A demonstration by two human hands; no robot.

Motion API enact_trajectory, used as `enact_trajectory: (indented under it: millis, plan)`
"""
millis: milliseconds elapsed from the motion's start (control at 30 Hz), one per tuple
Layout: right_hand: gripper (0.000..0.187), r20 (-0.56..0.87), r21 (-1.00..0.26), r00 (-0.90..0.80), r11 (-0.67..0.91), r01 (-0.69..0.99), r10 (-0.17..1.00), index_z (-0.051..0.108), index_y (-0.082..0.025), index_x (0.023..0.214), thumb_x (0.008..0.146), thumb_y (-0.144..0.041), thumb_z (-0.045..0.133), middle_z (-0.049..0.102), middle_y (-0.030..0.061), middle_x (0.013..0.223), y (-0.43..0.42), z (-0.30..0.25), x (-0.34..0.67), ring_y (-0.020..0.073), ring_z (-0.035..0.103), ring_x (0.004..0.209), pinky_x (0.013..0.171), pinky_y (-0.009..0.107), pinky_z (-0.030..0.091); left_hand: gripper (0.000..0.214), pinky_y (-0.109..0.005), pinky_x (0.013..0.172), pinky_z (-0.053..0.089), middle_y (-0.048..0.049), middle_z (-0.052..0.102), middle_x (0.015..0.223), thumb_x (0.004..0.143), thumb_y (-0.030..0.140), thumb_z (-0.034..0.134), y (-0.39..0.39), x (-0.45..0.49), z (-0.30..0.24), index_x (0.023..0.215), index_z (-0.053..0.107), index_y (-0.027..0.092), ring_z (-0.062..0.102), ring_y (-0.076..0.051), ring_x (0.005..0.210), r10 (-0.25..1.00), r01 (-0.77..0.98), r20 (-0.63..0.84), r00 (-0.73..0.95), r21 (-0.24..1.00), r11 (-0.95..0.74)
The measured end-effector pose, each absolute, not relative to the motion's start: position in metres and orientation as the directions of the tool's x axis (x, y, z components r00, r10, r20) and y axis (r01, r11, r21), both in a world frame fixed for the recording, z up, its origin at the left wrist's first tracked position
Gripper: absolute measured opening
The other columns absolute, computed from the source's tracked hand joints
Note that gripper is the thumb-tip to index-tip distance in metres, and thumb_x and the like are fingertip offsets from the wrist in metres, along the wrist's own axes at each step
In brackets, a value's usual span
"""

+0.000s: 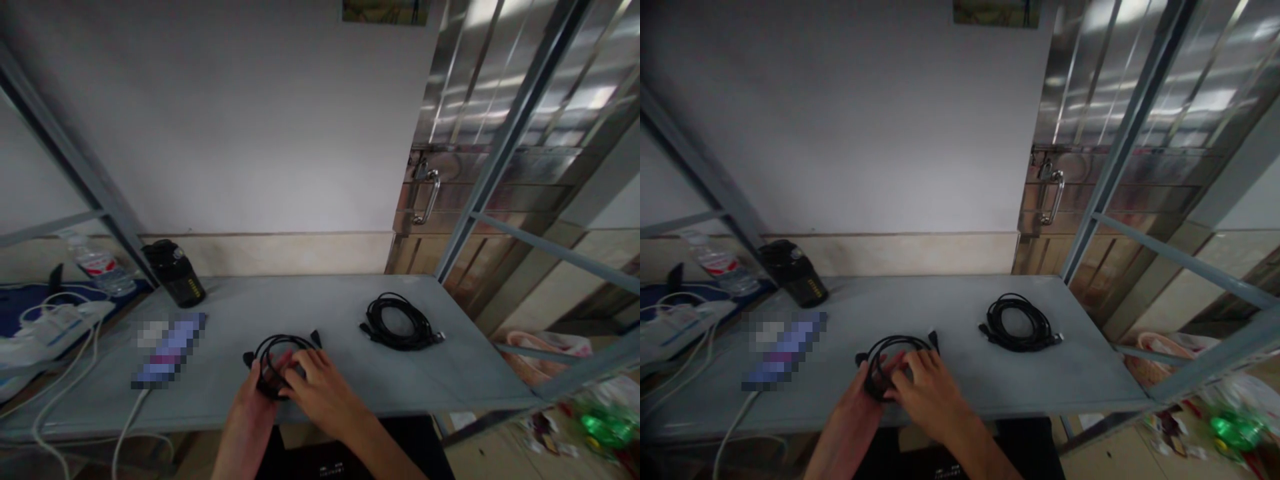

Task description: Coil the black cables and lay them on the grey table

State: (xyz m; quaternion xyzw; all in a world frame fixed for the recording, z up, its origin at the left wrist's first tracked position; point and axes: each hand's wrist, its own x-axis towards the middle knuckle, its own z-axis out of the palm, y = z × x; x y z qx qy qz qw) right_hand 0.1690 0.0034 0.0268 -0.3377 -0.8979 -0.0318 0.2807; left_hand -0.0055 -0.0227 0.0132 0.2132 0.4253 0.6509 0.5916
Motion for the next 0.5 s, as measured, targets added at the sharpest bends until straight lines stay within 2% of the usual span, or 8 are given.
enact_trajectory:
  millis: [67, 167, 267, 333, 400, 500]
  plan:
    - [0.040, 0.506, -0.154, -0.614, 0.764, 0.627, 0.606, 0.070, -0.024, 0.137, 0.108, -0.050, 0.081, 0.075, 0.0060, 0.130, 0.007, 0.021, 0.162, 0.0271, 0.074, 0.118, 0.106, 0.046, 0.066, 0.050, -0.037, 0.078, 0.073, -0.0152, 0.089, 0.111, 0.079, 0.056, 0.103, -0.019, -0.009, 0.012, 0.107, 0.089, 0.018, 0.086, -0.033, 0.102, 0.942, -0.610, -0.246, -0.230, 0.790, 0.057]
    - [0.053, 0.521, -0.231, -0.574, 0.752, 0.618, 0.632, 0.068, -0.025, 0.144, 0.104, -0.053, 0.087, 0.075, 0.0081, 0.133, 0.011, 0.021, 0.176, 0.0284, 0.074, 0.122, 0.111, 0.048, 0.064, 0.046, -0.027, 0.079, 0.070, -0.0055, 0.083, 0.092, 0.062, 0.034, 0.112, -0.006, -0.018, 0.012, 0.094, 0.083, 0.016, 0.081, -0.021, 0.086, 0.907, -0.643, -0.236, -0.349, 0.765, -0.048]
    - [0.047, 0.570, -0.277, -0.446, 0.672, 0.686, 0.690, 0.067, -0.024, 0.144, 0.105, -0.039, 0.088, 0.074, 0.0106, 0.135, 0.020, 0.018, 0.221, 0.0303, 0.073, 0.125, 0.114, 0.051, 0.063, 0.039, -0.025, 0.081, 0.068, 0.0018, 0.074, 0.081, 0.067, 0.030, 0.107, 0.018, -0.024, 0.014, 0.089, 0.077, 0.017, 0.075, -0.014, 0.078, 0.879, -0.620, -0.191, -0.436, 0.773, -0.139]
    - [0.042, 0.605, -0.248, -0.355, 0.592, 0.767, 0.713, 0.068, -0.023, 0.142, 0.105, -0.032, 0.086, 0.074, 0.0134, 0.137, 0.029, 0.013, 0.262, 0.0329, 0.073, 0.126, 0.114, 0.054, 0.063, 0.035, -0.028, 0.084, 0.068, 0.0018, 0.072, 0.081, 0.075, 0.033, 0.103, 0.037, -0.025, 0.013, 0.090, 0.075, 0.019, 0.074, -0.015, 0.078, 0.866, -0.582, -0.170, -0.470, 0.798, -0.159]
    - [0.042, 0.648, -0.205, -0.280, 0.516, 0.832, 0.708, 0.069, -0.023, 0.143, 0.106, -0.037, 0.083, 0.073, 0.0155, 0.138, 0.037, 0.008, 0.302, 0.0364, 0.072, 0.129, 0.112, 0.057, 0.063, 0.037, -0.035, 0.092, 0.068, -0.0010, 0.074, 0.087, 0.080, 0.041, 0.099, 0.054, -0.025, 0.008, 0.094, 0.073, 0.020, 0.075, -0.018, 0.084, 0.853, -0.520, -0.152, -0.500, 0.840, -0.156]
    - [0.038, 0.654, -0.187, -0.245, 0.467, 0.864, 0.716, 0.070, -0.026, 0.145, 0.111, -0.042, 0.074, 0.074, 0.0151, 0.140, 0.038, 0.000, 0.342, 0.0364, 0.073, 0.132, 0.112, 0.058, 0.064, 0.047, -0.051, 0.114, 0.062, -0.0069, 0.076, 0.101, 0.087, 0.061, 0.092, 0.069, -0.025, -0.005, 0.102, 0.073, 0.021, 0.076, -0.027, 0.102, 0.839, -0.276, -0.044, -0.543, 0.953, -0.128]
